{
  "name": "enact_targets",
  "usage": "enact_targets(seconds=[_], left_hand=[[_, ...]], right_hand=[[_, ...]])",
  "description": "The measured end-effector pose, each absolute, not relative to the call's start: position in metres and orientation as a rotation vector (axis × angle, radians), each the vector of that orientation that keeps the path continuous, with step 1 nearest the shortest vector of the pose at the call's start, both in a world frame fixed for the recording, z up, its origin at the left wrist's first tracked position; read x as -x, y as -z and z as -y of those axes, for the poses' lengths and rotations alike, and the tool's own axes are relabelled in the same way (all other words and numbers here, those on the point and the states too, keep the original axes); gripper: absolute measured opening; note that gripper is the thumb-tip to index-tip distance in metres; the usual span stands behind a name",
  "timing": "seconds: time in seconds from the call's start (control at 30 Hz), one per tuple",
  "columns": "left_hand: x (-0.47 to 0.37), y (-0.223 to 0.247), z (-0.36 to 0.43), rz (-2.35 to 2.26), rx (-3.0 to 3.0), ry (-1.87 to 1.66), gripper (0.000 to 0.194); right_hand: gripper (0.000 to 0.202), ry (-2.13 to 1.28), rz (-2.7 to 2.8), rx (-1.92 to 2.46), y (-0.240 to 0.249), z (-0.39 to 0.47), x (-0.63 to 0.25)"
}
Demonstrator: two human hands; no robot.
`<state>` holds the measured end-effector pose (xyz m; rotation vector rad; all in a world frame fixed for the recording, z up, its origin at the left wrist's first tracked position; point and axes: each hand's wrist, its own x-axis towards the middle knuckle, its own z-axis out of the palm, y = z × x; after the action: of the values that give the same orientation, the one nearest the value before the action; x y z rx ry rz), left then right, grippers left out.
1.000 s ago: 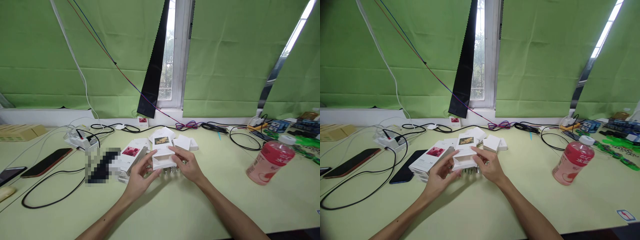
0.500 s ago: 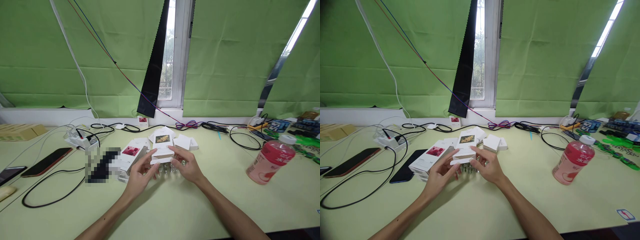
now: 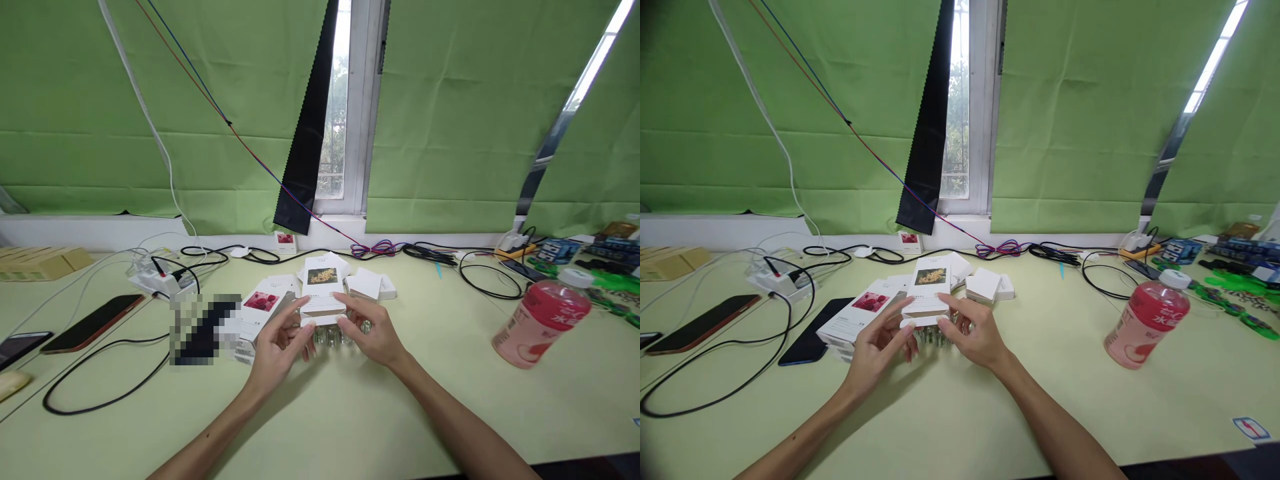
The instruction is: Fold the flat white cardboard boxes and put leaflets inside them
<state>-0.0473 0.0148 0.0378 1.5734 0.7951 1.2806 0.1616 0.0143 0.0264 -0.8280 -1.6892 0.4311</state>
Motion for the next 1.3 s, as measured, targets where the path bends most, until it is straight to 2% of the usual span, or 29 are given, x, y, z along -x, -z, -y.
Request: enact_targets(seconds=[0.2, 1.3], left_hand=[[0.0479, -0.0386, -0.013, -0.78, -1.611, -1.309, 0.048], [0.0463, -0.0366, -0.0135, -0.804, -1.591, -1.357, 0.044]], right_hand=[[0.039, -0.403, 1.692, 0.823, -0.0264, -0.0144, -0.162], [0.038, -0.349, 1.678, 0.772, -0.0291, -0.0131, -0.1607]])
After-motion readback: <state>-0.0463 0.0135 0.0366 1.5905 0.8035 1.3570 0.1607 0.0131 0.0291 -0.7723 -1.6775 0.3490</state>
